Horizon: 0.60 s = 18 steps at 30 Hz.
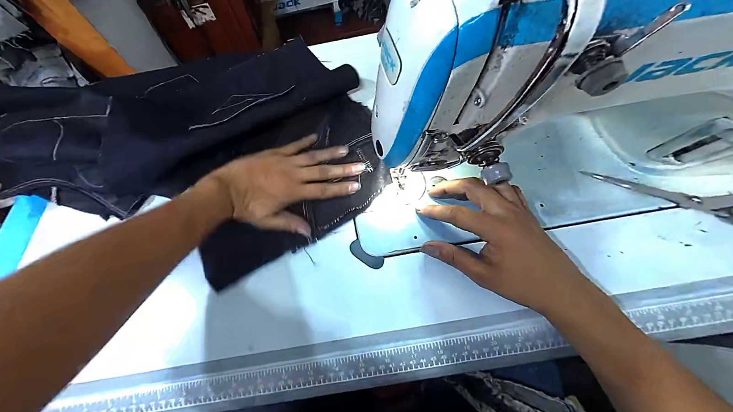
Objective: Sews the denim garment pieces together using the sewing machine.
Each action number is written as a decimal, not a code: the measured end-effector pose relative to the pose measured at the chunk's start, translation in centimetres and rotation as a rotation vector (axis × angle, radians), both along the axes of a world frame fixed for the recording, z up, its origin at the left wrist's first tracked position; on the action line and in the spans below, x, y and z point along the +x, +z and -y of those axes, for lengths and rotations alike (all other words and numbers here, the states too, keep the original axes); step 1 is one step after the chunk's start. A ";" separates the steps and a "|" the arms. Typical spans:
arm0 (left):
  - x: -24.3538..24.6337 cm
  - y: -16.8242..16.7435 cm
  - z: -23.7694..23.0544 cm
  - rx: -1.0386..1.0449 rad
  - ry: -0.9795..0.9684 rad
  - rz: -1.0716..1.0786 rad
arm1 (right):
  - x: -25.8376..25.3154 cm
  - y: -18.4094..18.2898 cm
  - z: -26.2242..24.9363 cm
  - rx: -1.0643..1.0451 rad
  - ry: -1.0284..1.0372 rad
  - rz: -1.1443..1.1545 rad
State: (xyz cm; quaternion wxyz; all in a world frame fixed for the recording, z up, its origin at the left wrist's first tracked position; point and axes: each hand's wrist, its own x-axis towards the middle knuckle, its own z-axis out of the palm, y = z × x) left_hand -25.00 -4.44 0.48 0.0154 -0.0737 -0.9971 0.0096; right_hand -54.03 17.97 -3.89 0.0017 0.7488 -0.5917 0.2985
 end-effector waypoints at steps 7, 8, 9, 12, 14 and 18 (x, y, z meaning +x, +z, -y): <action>-0.6 -3.5 -20.2 0.030 0.840 -0.254 | 0.9 0.4 -0.3 -0.048 0.148 -0.129; -1.4 -3.4 -21.9 0.023 0.909 -0.238 | 1.0 0.2 -0.3 -0.046 0.131 -0.156; -2.1 -3.3 -23.2 0.011 0.961 -0.222 | 1.1 0.0 -0.3 -0.047 0.109 -0.172; -3.8 -3.3 -24.4 0.027 1.036 -0.233 | 1.1 -0.1 -0.4 -0.053 0.048 -0.190; -4.1 -3.4 -24.1 0.043 1.037 -0.258 | 1.1 -0.1 -0.4 -0.046 0.023 -0.188; -3.9 -3.4 -23.4 0.064 1.011 -0.272 | 1.0 -0.2 -0.5 -0.050 -0.008 -0.184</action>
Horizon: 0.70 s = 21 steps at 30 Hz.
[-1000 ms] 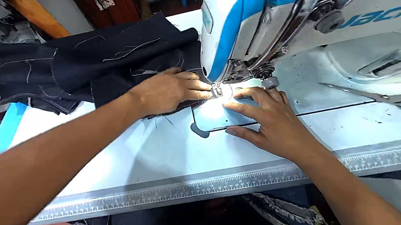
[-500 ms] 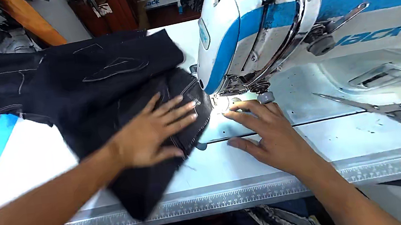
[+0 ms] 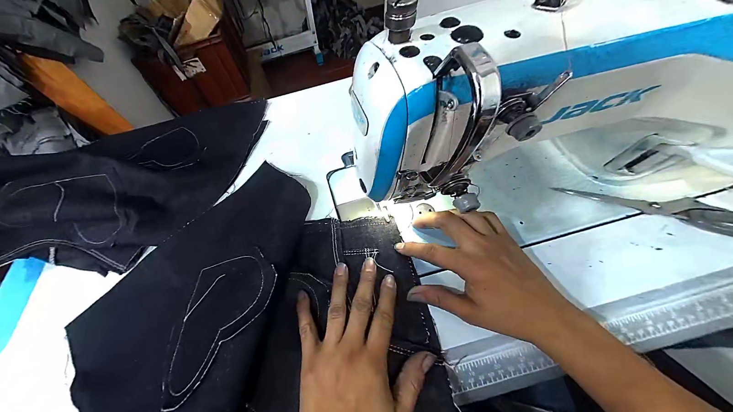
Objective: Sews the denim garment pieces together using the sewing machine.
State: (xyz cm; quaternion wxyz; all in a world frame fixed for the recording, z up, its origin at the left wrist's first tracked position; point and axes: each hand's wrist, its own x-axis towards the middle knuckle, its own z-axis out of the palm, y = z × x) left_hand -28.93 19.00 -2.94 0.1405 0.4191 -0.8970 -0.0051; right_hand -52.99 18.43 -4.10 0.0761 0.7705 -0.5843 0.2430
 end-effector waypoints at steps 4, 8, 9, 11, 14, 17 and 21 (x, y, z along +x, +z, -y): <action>0.0 -0.4 1.2 -0.033 -0.012 -0.034 | 0.2 0.0 0.2 0.030 -0.056 -0.019; 0.0 -0.3 1.5 -0.064 -0.060 -0.090 | 0.2 0.0 0.2 0.042 -0.041 -0.029; 0.3 -0.1 1.2 -0.072 -0.089 -0.136 | 0.1 0.1 -0.1 0.036 0.020 -0.005; 1.0 0.5 0.7 -0.051 -0.135 -0.199 | -0.4 0.8 -1.6 0.060 0.203 0.042; 2.0 1.1 1.4 -0.017 -0.182 -0.241 | -0.7 1.1 -4.7 0.096 0.364 0.010; 2.1 1.4 2.6 -0.009 -0.191 -0.252 | -0.8 0.4 -5.9 0.052 0.346 -0.042; 0.9 1.8 3.8 0.079 -0.112 -0.290 | -0.6 0.1 -6.0 -0.006 0.359 -0.055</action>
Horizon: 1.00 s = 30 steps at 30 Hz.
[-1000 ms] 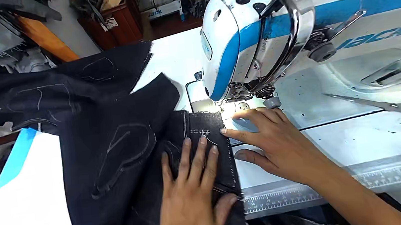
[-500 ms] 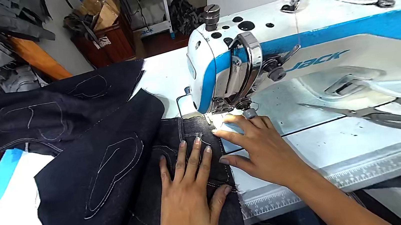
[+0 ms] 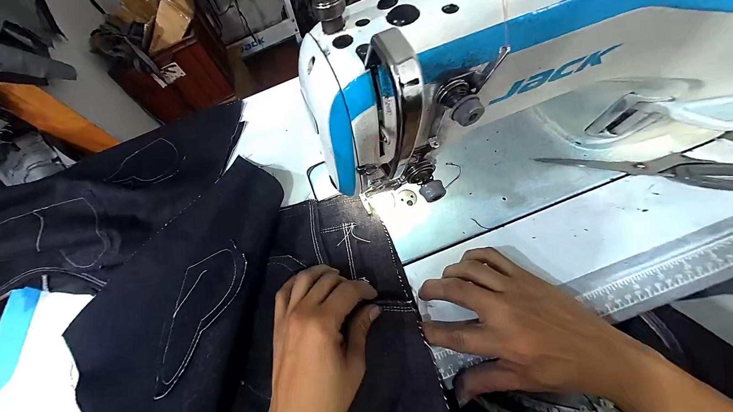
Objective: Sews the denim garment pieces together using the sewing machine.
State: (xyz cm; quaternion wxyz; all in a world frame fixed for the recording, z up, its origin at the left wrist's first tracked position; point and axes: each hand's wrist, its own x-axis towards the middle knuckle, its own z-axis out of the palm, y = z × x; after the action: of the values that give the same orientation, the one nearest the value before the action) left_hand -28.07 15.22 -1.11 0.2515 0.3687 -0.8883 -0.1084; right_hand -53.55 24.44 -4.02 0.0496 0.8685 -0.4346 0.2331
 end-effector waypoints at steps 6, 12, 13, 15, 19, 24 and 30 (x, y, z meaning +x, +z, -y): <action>0.1 -0.5 -1.5 -0.151 -0.078 0.075 | -0.1 -0.3 -0.3 0.010 0.013 0.025; -0.1 -1.6 0.1 -0.203 -0.146 0.216 | -0.8 0.4 1.6 0.082 -0.065 0.011; -0.4 -1.5 0.8 -0.204 -0.152 0.217 | -1.1 0.6 2.4 0.081 -0.065 0.002; -0.6 -1.4 2.3 -0.204 -0.169 0.228 | -1.6 1.0 4.1 0.087 -0.056 -0.018; -1.2 -1.3 4.9 -0.153 -0.168 0.261 | -2.3 1.3 6.7 0.126 -0.060 -0.045; -2.2 -0.7 7.2 -0.078 -0.167 0.317 | -2.3 0.1 8.2 0.024 -0.135 -0.026; -3.2 0.0 9.7 -0.054 -0.155 0.303 | -2.3 -0.1 7.6 -0.024 -0.191 0.015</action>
State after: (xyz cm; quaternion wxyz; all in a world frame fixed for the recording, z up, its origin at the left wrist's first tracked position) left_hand -31.23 5.49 -1.10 0.1155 0.3042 -0.9444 -0.0469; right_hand -55.84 16.86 -4.07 0.0786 0.8206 -0.5131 0.2391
